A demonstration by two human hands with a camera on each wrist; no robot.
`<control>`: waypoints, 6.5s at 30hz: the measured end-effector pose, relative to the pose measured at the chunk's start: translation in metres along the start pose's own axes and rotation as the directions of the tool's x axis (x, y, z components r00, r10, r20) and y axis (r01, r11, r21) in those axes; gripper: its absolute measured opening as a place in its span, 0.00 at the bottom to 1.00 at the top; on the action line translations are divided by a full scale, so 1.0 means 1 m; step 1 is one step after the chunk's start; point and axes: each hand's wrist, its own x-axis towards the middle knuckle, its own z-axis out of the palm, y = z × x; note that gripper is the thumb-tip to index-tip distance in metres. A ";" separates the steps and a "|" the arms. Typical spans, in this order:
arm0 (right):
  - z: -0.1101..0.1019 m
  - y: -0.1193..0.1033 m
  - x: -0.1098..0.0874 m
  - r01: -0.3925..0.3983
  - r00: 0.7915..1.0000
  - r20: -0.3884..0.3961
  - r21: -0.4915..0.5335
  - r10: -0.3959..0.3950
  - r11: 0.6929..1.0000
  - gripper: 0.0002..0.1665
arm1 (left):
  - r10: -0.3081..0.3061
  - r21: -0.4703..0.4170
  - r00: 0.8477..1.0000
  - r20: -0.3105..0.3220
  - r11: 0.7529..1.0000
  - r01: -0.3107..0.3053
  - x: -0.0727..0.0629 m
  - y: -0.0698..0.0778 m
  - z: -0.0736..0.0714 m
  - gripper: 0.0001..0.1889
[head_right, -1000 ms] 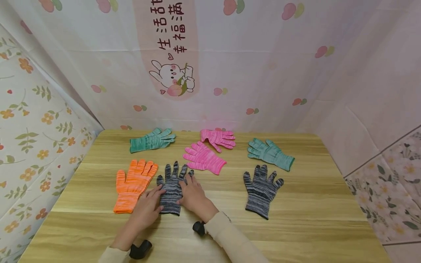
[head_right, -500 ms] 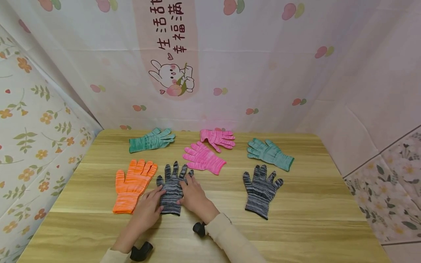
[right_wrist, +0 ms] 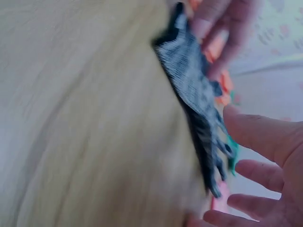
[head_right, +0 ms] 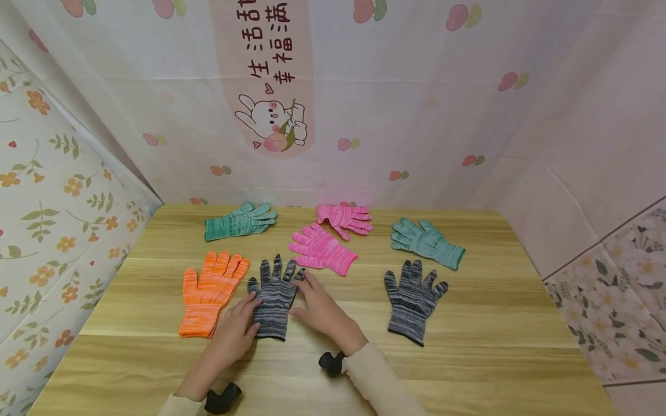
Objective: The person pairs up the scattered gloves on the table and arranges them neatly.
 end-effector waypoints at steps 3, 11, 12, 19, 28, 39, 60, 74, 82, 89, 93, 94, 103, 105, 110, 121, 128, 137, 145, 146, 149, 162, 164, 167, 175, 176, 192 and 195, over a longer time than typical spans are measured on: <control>-0.012 0.005 -0.010 -0.014 1.000 -0.011 0.061 0.014 0.998 0.33 | 0.004 -0.009 1.000 -0.001 1.000 -0.004 0.000 -0.001 0.000 0.24; -0.048 0.032 -0.051 -0.096 0.977 -0.184 0.084 0.110 0.992 0.25 | 0.002 -0.037 1.000 -0.004 0.999 -0.002 0.002 -0.002 0.002 0.25; -0.052 0.038 -0.057 -0.118 0.968 -0.213 0.066 0.130 0.991 0.24 | 0.001 -0.045 1.000 -0.003 0.999 -0.001 0.002 -0.003 0.002 0.25; -0.073 0.075 -0.109 -0.274 0.915 -0.322 -0.057 0.243 0.960 0.15 | 0.011 -0.074 1.000 0.008 0.997 -0.010 0.002 -0.005 0.001 0.25; -0.080 0.098 -0.142 -0.413 0.889 -0.254 -0.084 0.381 0.907 0.17 | 0.001 -0.062 1.000 0.018 0.998 0.000 0.003 -0.004 0.000 0.25; -0.082 0.099 -0.133 -0.401 0.908 -0.209 -0.188 0.363 0.897 0.21 | 0.002 -0.042 1.000 0.026 0.999 -0.001 0.005 -0.003 -0.002 0.25; -0.089 0.116 -0.126 -0.377 0.913 -0.214 -0.124 0.346 0.918 0.12 | -0.005 -0.059 0.999 0.053 0.998 0.008 0.007 -0.001 -0.007 0.25; -0.104 0.074 -0.110 -0.257 0.891 -0.373 0.055 0.259 0.965 0.20 | 0.018 -0.079 0.998 0.067 0.997 -0.013 0.008 -0.006 -0.008 0.26; -0.109 0.026 -0.069 -0.124 0.874 -0.438 0.220 0.211 0.968 0.18 | 0.019 -0.078 0.997 0.073 0.997 -0.013 0.009 -0.006 -0.008 0.27; -0.104 -0.022 -0.022 0.015 0.900 -0.427 0.224 0.085 0.974 0.15 | 0.022 -0.067 0.997 0.070 0.998 -0.018 0.008 -0.008 -0.008 0.27; -0.096 -0.042 0.002 0.072 0.906 -0.421 0.243 0.038 0.967 0.15 | 0.035 -0.068 0.997 0.073 0.997 -0.030 0.009 -0.009 -0.009 0.28; -0.094 -0.046 0.008 0.080 0.906 -0.422 0.245 0.032 0.966 0.16 | 0.042 -0.069 0.996 0.074 0.997 -0.037 0.009 -0.009 -0.009 0.28; -0.053 -0.056 0.034 0.205 0.919 -0.350 0.030 -0.181 0.978 0.18 | 0.083 -0.071 0.991 0.106 0.995 -0.075 0.009 -0.012 -0.012 0.29; -0.039 -0.054 0.031 0.214 0.934 -0.282 -0.055 -0.221 0.975 0.18 | 0.082 -0.063 0.991 0.110 0.995 -0.076 0.009 -0.013 -0.012 0.29; -0.007 -0.050 0.014 0.216 0.952 -0.167 -0.222 -0.255 0.951 0.16 | 0.061 -0.004 0.992 0.115 0.998 -0.061 0.010 -0.012 -0.011 0.26; 0.019 -0.039 -0.009 0.217 0.970 -0.047 -0.271 -0.238 0.938 0.15 | 0.066 0.044 0.991 0.120 0.997 -0.071 0.009 -0.017 -0.010 0.29; 0.021 -0.035 -0.018 0.246 0.966 -0.012 -0.258 -0.258 0.934 0.15 | 0.093 0.057 0.991 0.098 0.993 -0.099 0.007 -0.020 -0.009 0.29; 0.026 -0.026 -0.021 0.280 0.959 0.042 -0.279 -0.280 0.918 0.13 | 0.086 0.077 0.992 0.096 0.993 -0.094 0.004 -0.022 -0.007 0.26; 0.026 -0.025 -0.021 0.279 0.958 0.026 -0.298 -0.285 0.913 0.13 | 0.054 -0.010 0.993 0.104 0.999 -0.054 0.006 -0.025 -0.007 0.30; 0.027 -0.025 -0.020 0.282 0.957 0.022 -0.301 -0.289 0.911 0.13 | 0.052 -0.021 0.993 0.103 0.999 -0.050 0.006 -0.025 -0.007 0.31; 0.027 -0.025 -0.020 0.293 0.953 0.023 -0.316 -0.301 0.903 0.12 | 0.050 -0.040 0.994 0.102 0.998 -0.046 0.007 -0.026 -0.006 0.32; 0.028 -0.028 -0.017 0.275 0.961 0.071 -0.332 -0.267 0.902 0.11 | 0.019 -0.166 0.994 0.104 0.986 -0.001 0.012 -0.028 -0.009 0.27; 0.028 -0.028 -0.017 0.265 0.964 0.066 -0.342 -0.258 0.902 0.15 | 0.001 -0.154 0.995 0.103 0.988 0.015 0.012 -0.027 -0.008 0.31; 0.029 -0.028 -0.015 0.259 0.965 0.056 -0.342 -0.256 0.903 0.18 | -0.008 -0.099 0.997 0.074 0.995 0.015 0.014 -0.025 -0.005 0.33; 0.029 -0.029 -0.014 0.271 0.960 0.041 -0.355 -0.275 0.895 0.17 | -0.065 -0.072 0.998 0.005 0.995 0.065 0.017 -0.013 -0.002 0.44; 0.029 -0.030 -0.014 0.272 0.960 0.038 -0.354 -0.277 0.895 0.17 | -0.055 -0.041 0.998 -0.001 0.998 0.055 0.017 -0.010 -0.002 0.46; 0.028 -0.028 -0.009 0.261 0.960 -0.009 -0.331 -0.280 0.907 0.15 | -0.139 -0.096 0.987 -0.076 0.987 0.131 0.078 0.009 -0.003 0.16; 0.029 -0.028 -0.009 0.259 0.962 -0.006 -0.311 -0.274 0.915 0.15 | -0.262 -0.148 0.965 -0.033 0.956 0.254 0.093 0.005 -0.008 0.15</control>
